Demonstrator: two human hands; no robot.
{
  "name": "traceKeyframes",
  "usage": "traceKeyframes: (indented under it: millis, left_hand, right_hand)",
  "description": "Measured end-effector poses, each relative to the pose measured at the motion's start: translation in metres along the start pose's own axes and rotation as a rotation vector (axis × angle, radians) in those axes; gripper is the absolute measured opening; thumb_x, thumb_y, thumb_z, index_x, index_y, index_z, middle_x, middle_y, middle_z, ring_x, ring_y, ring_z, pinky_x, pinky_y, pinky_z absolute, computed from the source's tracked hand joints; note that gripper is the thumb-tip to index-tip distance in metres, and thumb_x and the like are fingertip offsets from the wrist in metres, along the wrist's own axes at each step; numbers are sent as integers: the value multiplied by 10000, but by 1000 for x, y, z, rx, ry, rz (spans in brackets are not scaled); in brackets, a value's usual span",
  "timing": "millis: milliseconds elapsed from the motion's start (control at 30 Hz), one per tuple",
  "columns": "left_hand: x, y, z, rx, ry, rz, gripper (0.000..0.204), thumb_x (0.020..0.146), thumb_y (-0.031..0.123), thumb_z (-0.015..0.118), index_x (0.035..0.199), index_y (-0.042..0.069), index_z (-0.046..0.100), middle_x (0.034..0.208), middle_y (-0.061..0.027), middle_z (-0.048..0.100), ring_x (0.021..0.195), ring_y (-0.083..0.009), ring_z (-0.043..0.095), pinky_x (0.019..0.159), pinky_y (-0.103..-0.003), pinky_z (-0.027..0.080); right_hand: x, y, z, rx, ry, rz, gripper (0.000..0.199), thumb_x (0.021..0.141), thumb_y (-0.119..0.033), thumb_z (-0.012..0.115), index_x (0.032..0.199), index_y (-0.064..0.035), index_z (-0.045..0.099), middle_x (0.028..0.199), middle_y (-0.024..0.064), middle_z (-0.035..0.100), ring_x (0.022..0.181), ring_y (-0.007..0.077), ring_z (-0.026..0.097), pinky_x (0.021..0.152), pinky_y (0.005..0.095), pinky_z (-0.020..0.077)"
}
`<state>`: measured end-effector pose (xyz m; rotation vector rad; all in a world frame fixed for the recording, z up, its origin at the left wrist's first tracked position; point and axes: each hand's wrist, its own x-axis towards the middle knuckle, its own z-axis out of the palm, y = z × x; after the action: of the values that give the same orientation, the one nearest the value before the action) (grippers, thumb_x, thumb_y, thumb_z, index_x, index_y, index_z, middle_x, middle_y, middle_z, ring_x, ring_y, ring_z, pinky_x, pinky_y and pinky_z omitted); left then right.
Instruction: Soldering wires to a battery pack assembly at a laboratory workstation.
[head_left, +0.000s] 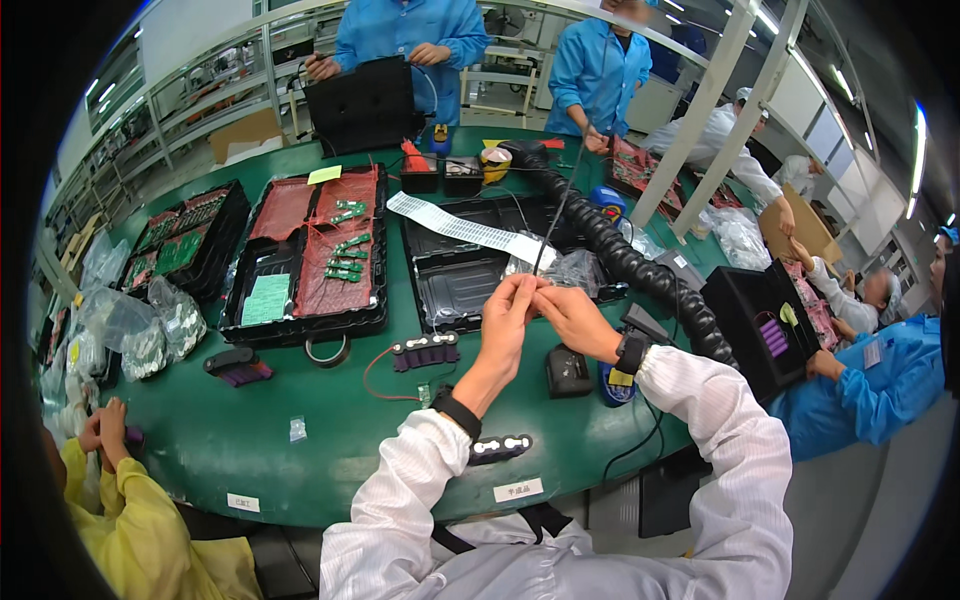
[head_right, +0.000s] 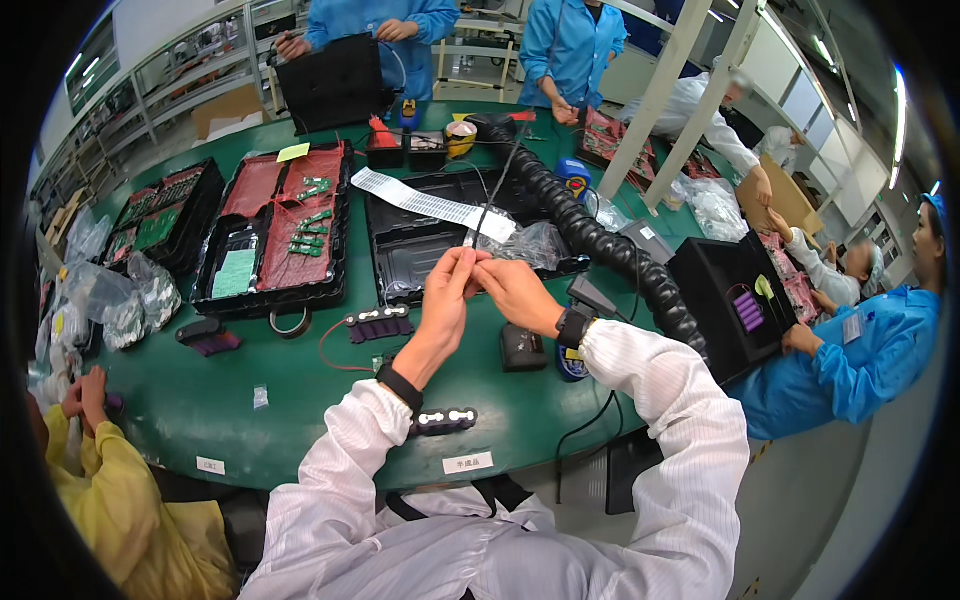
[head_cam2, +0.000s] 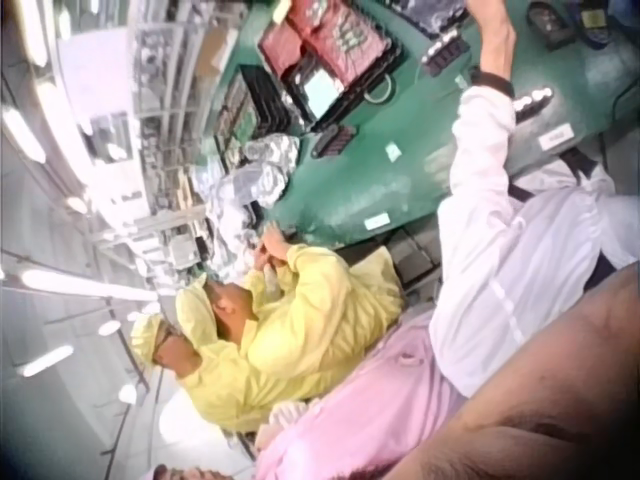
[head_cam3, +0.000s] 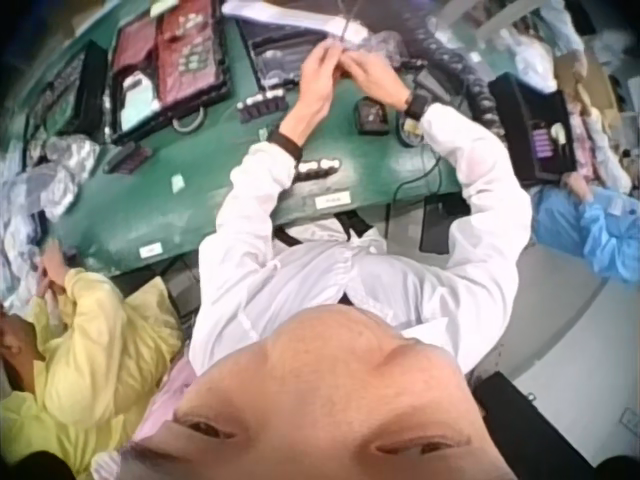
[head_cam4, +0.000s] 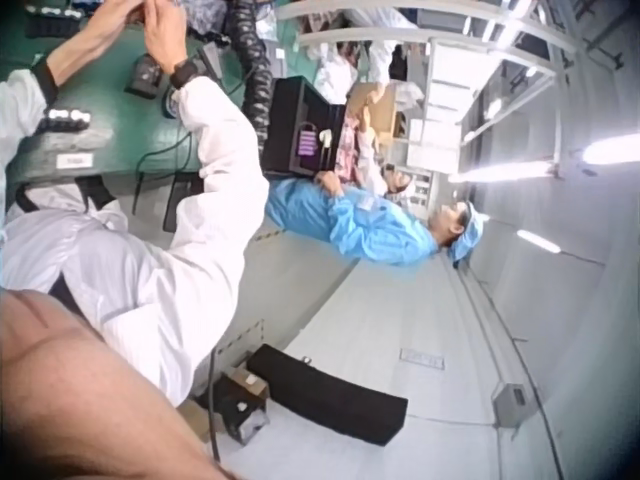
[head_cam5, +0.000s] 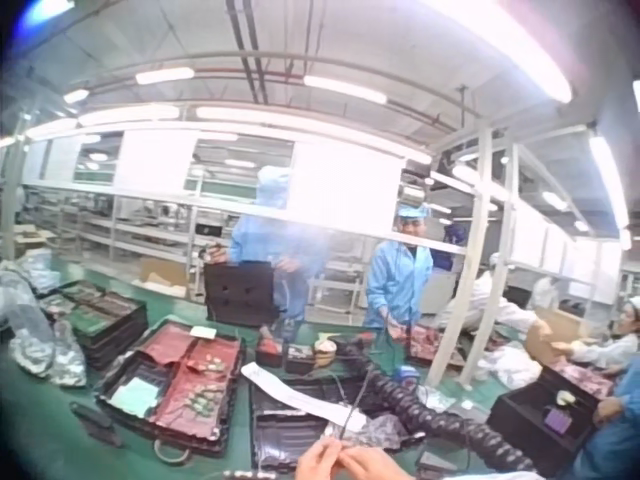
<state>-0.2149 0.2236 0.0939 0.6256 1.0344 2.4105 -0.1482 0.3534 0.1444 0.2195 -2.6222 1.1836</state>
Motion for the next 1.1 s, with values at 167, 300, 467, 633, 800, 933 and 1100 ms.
traceKeyframes:
  millis: [167,300,467,633,800,933,1100]
  left_hand:
    - [-3,12,-8,27,12,-25,253,1083,262,586,1108,30,684,1001,-12,680,860,-75,598,765,-245,476]
    - [-2,21,-18,90,-18,-11,268,1079,271,590,1090,20,682,934,-10,654,800,-81,556,713,-254,461]
    - [-5,27,-24,33,-66,27,302,1088,297,572,1103,11,665,887,-15,640,758,-86,528,666,-256,462]
    - [-12,28,-19,6,26,-30,297,1083,315,580,1117,34,671,964,4,666,774,-55,529,650,-239,424]
    - [-11,26,-16,-1,62,-46,293,1078,324,592,1144,51,679,1018,18,687,793,-29,522,653,-218,375]
    - [-12,22,-20,55,39,8,295,1070,309,609,1170,40,677,1063,-7,702,915,-57,603,785,-227,454]
    - [-15,21,-25,65,55,66,279,1063,284,624,1168,31,676,1100,-28,713,1040,-100,646,921,-264,495]
  right_hand:
    - [2,2,6,-85,-26,-93,274,1058,-173,524,1033,27,709,921,198,732,875,371,704,790,431,534]
    - [4,-2,5,-159,-61,-67,277,1058,-176,509,997,11,704,881,167,731,849,353,703,775,431,531]
    - [9,-17,9,-36,-67,-6,316,1088,-225,492,992,-6,699,825,111,730,769,237,676,755,362,518]
    - [11,-24,14,-67,-110,31,347,1090,-236,499,962,5,714,813,117,731,756,235,682,736,359,523]
    - [16,-18,23,-84,-17,0,348,1060,-243,508,921,-1,715,829,170,729,804,378,707,754,438,544]
    - [14,-10,18,-140,-62,-33,321,1039,-249,558,969,11,731,893,199,732,870,379,708,794,446,541]
    - [18,-11,2,59,32,-28,382,988,-330,680,1088,36,725,948,122,743,892,204,688,815,376,534]
